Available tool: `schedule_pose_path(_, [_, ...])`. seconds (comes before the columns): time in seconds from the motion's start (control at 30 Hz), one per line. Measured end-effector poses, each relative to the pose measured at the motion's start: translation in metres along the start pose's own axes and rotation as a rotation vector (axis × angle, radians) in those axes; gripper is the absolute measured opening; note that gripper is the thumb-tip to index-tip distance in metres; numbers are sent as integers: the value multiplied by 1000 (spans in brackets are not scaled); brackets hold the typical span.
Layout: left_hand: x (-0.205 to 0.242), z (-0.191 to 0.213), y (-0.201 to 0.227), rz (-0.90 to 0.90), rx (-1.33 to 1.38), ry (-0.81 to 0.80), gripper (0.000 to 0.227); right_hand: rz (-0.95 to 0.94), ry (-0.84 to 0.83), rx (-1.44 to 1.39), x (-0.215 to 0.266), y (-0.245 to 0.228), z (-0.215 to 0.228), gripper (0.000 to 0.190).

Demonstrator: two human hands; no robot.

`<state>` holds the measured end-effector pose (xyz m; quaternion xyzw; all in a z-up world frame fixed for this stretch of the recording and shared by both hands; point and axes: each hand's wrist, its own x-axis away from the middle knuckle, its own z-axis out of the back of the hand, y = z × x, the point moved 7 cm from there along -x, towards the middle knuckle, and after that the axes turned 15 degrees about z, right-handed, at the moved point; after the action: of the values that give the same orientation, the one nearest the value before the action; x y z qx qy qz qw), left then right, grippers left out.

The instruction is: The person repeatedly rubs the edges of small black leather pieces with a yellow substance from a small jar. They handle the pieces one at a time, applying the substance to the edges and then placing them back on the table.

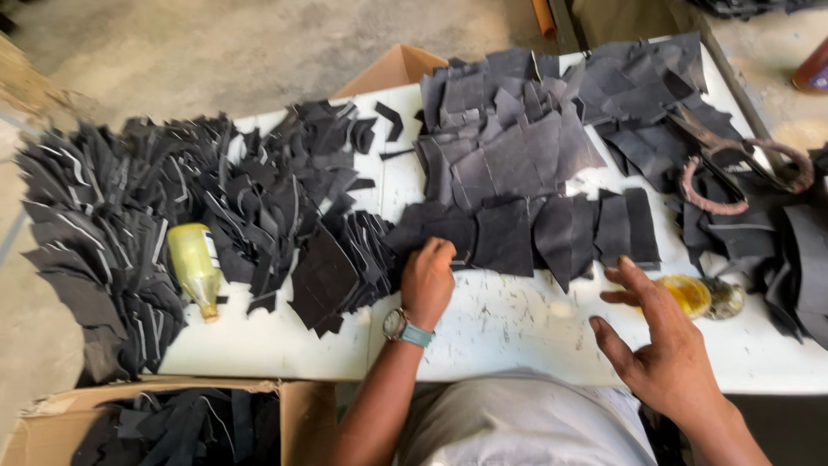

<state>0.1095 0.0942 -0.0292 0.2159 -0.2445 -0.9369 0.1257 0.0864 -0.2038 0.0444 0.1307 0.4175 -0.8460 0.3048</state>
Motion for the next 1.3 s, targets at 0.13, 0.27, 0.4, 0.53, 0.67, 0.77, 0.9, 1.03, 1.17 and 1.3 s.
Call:
schedule_pose_path(0.13, [-8,0,2,75,-48,-134,22,23,52,-16,-1,2,-5,86])
schedule_pose_path(0.27, [-6,23,23,62,-76,-260,44,40,53,-27,8,25,-23,92])
schedule_pose_path(0.4, [21,67,46,-91,97,-148,72,-33,110,-60,27,70,-49,87])
schedule_pose_path(0.53, [35,97,12,60,186,-41,33,83,36,-104,16,107,-74,90])
schedule_pose_path(0.67, [23,155,-43,231,117,262,31,129,-3,1,19,105,-76,90])
schedule_pose_path(0.77, [14,167,-72,411,85,117,64,182,-40,68,17,85,-70,91])
schedule_pose_path(0.9, [9,153,-90,503,149,-79,85,202,-66,114,10,54,-69,91])
schedule_pose_path(1.03, [4,147,-121,528,288,-134,78,0,-134,126,13,44,-63,91])
schedule_pose_path(1.17, [10,145,-124,554,212,-206,80,-12,-146,83,10,32,-60,92])
schedule_pose_path(1.3, [9,150,-103,510,95,-165,80,79,-138,38,7,23,-52,93])
